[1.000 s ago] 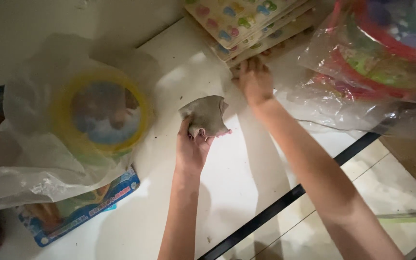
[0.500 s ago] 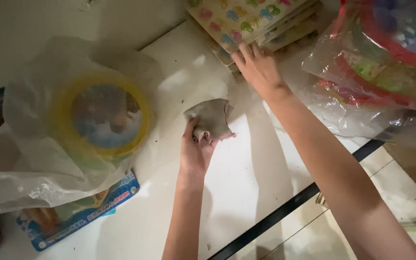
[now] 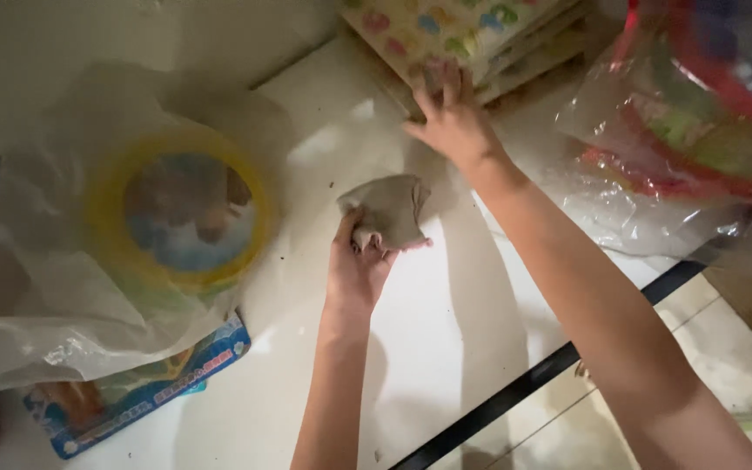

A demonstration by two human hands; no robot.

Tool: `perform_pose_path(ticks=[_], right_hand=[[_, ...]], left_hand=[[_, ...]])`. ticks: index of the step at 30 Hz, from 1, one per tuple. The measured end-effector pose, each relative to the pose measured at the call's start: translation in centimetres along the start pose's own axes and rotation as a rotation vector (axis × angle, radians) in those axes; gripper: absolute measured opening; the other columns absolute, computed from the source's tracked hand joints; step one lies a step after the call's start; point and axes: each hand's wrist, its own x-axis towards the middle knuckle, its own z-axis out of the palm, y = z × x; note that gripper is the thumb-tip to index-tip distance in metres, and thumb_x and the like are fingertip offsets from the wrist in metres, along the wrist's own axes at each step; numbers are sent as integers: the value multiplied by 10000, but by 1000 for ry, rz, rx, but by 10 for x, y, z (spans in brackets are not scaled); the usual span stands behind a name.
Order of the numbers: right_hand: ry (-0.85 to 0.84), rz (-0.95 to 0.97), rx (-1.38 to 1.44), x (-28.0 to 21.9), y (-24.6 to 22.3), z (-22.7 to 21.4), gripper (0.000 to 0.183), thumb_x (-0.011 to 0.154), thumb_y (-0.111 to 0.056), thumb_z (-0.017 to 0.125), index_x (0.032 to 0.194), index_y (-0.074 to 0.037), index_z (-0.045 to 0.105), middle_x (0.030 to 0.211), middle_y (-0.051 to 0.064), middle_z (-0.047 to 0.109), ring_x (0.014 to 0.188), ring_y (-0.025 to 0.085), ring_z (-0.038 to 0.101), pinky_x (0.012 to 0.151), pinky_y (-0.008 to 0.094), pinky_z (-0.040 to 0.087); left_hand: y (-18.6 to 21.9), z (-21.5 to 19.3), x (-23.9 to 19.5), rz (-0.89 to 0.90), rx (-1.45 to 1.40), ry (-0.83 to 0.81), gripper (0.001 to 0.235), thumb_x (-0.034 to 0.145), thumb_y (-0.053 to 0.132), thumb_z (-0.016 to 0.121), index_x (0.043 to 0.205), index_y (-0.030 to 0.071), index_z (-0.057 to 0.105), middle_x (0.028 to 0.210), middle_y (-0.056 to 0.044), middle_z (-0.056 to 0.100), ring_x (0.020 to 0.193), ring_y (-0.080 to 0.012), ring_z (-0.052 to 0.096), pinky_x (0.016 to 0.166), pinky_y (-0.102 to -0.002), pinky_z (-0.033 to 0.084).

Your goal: Cleaning wooden alphabet and number puzzles and wiping the display shelf in a toy store.

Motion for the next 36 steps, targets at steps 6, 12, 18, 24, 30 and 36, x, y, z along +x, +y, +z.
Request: perform_pose_path(ticks=[6,12,18,24,30,36], right_hand=[[-184,-192,-132,-30,-2,-65,860,853,-60,738,1559,-439,427,1670,161,272,1303,566,467,1036,601,446],[-205,-418,-192,-67,-31,-102,800,861,-187,625,1584,-349,325,1613,125,277,1332,578,401,1085,685,392],[-6,-348,101,-123,-64,-178,368,936,-244,588,1290,-179,508,1413,182,407,1170,522,525,1012,659,504],[197,-445,-14,-183,-82,-268,482,902,-236,598,1297,31,525,1357,213,461,1086,478,599,918,540,593],[240,-394,311,-269,-167,-291,506,836,-209,588,1245,89,579,1239,289,607,1079,481,647,889,570,597],[348,-901,-35,-315,-157,-299,414,937,-242,548,1221,34,668,1287,203,641,1176,380,633,954,572,552]], left_hand=[[0,6,-19,50,42,-32,454,1026,256,453,1388,-16,453,1407,-163,511,1209,-276,596,1055,-445,541],[2,-23,-22,209,175,26,426,1055,303,425,1377,30,478,1369,-126,542,1163,-244,584,1030,-415,537],[32,9,-74,569,270,175,438,1018,284,522,1376,33,518,1295,-102,608,1139,-212,594,910,-393,514],[43,65,-133,834,436,232,493,978,259,595,1432,93,498,1348,-77,597,1216,-196,588,1020,-334,501],[27,49,-131,506,974,273,522,956,261,645,1402,27,510,1295,-155,633,1109,-233,612,902,-389,518],[9,81,-136,350,1415,145,633,887,323,683,1429,77,468,1170,-204,719,990,-303,715,828,-364,553]])
